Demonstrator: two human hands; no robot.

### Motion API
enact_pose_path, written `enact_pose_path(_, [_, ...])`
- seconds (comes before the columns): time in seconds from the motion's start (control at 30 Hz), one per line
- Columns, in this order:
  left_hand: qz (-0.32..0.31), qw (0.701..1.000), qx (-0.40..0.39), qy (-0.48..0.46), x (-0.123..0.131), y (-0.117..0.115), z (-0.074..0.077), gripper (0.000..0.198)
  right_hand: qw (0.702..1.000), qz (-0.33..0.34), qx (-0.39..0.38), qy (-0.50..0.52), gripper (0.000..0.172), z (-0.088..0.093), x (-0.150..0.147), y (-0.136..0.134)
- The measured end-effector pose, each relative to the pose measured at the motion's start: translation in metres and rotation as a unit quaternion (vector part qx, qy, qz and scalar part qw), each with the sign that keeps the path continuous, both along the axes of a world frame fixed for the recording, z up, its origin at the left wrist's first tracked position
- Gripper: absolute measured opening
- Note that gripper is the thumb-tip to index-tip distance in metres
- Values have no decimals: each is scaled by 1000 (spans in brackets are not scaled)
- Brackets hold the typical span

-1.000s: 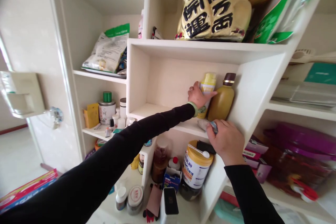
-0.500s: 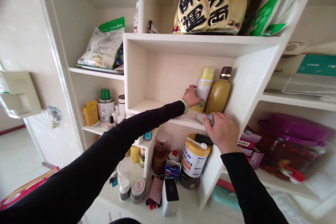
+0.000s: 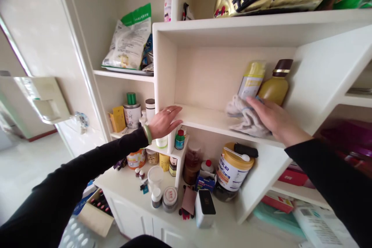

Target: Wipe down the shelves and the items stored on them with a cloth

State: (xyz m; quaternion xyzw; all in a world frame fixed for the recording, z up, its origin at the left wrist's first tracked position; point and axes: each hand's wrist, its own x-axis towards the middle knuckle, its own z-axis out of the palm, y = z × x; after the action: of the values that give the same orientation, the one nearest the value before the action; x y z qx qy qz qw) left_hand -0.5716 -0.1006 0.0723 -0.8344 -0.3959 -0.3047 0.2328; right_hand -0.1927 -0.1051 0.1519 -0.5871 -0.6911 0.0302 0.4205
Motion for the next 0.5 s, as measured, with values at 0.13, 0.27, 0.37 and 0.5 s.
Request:
enact_pose_path(0.13, [-18, 994, 109, 11, -16, 12, -38, 55, 977, 164, -2, -136, 93, 5, -41, 0])
enact_pose_path(0.27, [-19, 980, 188, -58, -4, 22, -53, 44, 904, 297, -32, -307, 64, -31, -60, -9])
enact_pose_path(0.37, [-26, 972, 215, -93, 4, 26, -57, 40, 925, 276, 9, -260, 49, -43, -61, -6])
enact_pose_path(0.5, [-50, 957, 268, -100, 4, 29, -58, 38, 972, 176, 29, -151, 41, -10, -72, 20])
